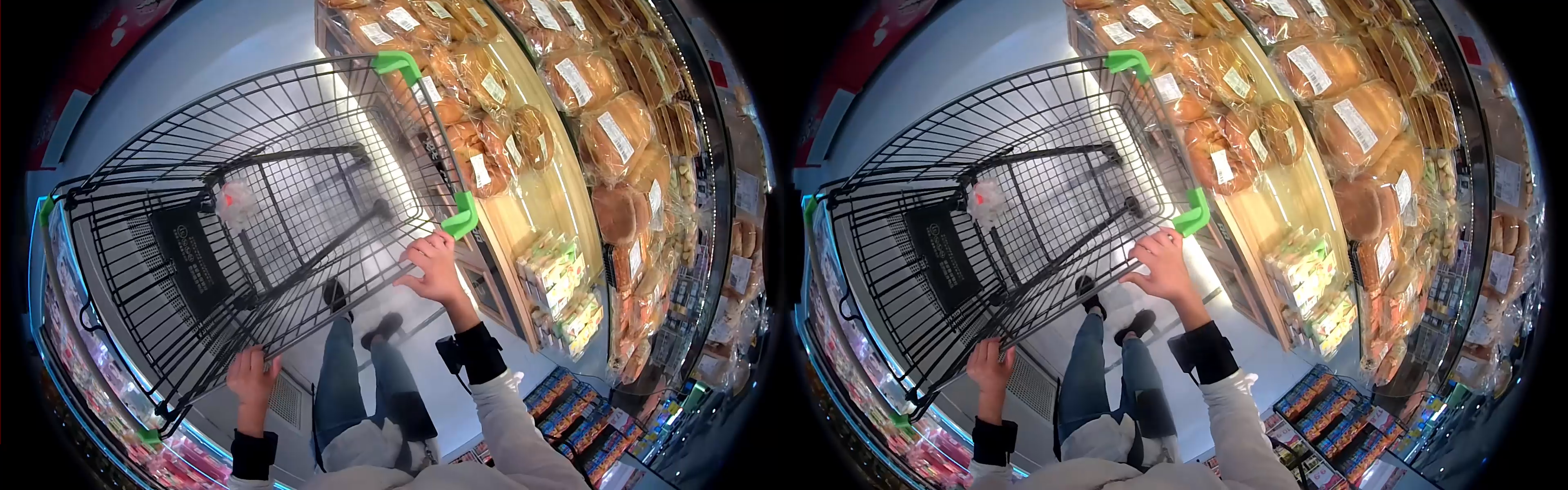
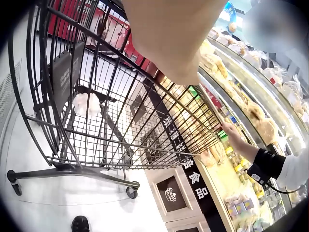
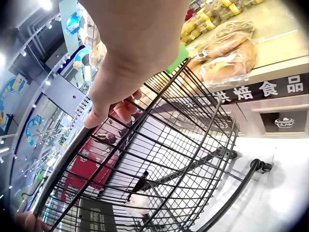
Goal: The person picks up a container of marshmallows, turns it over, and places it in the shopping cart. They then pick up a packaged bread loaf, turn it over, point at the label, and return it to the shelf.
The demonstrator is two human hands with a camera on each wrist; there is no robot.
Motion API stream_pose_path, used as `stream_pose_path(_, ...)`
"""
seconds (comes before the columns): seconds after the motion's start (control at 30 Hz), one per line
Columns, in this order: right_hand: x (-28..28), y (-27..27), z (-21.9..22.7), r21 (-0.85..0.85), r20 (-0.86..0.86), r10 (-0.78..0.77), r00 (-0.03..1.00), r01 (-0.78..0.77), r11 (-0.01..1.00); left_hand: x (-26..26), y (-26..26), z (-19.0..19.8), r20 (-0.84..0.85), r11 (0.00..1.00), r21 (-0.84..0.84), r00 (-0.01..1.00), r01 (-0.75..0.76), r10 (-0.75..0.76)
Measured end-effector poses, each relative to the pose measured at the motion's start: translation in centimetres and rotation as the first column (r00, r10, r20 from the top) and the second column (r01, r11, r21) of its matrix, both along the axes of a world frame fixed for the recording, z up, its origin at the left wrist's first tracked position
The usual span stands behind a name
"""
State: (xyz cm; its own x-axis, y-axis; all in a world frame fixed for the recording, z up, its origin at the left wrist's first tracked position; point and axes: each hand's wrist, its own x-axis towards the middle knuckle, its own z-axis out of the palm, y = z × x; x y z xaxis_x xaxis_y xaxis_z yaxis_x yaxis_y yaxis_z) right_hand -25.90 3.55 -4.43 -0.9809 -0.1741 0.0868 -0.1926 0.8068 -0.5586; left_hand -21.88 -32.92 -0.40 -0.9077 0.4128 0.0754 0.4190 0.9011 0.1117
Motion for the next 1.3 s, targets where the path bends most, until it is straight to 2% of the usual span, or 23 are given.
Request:
stream_pose_path(0.13,-2.0,0.3,-2.0,-0.066,-0.068,-0.015,0.998,0.01,0.998,-0.6,0.2,-1.2,0.01,0.997,-0.048,0.998,-0.06,0.061)
stream_pose_path(0.33,-3.6,-1.0,-4.5,-0.162,-0.178,-0.177,0.968,0.148,0.976,-1.7,0.8,-2.3,-0.008,0.987,-0.056,0.989,-0.149,0.149)
stream_pose_path(0.43,-5.2,-1.6,-4.3,-0.122,-0.149,-0.142,0.979,0.125,0.985,-2.5,1.2,-2.7,-0.083,0.982,-0.031,0.98,-0.186,0.183)
stream_pose_path(0.6,-7.4,-1.1,-5.2,-0.199,-0.22,-0.14,0.965,0.096,0.975,-3.6,2.0,-3.5,-0.159,0.97,-0.059,0.961,-0.237,0.226)
stream_pose_path(0.67,-8.8,-2.4,-6.1,-0.2,-0.272,-0.142,0.952,0.089,0.976,-4.4,1.0,-4.5,-0.153,0.962,-0.052,0.954,-0.269,0.258)
stream_pose_path(1.03,-13.1,-2.0,-8.0,-0.292,-0.258,-0.085,0.962,0.006,0.956,-6.1,1.1,-5.6,-0.182,0.932,-0.135,0.933,-0.337,0.311)
stream_pose_path(1.13,-13.9,-1.9,-8.5,-0.317,-0.267,-0.078,0.961,-0.011,0.948,-6.3,0.7,-6.1,-0.125,0.911,-0.139,0.92,-0.388,0.372)
stream_pose_path(1.3,-14.1,-1.6,-8.6,-0.335,-0.244,-0.069,0.967,-0.018,0.942,-6.2,-0.3,-6.6,-0.12,0.918,-0.172,0.933,-0.357,0.34)
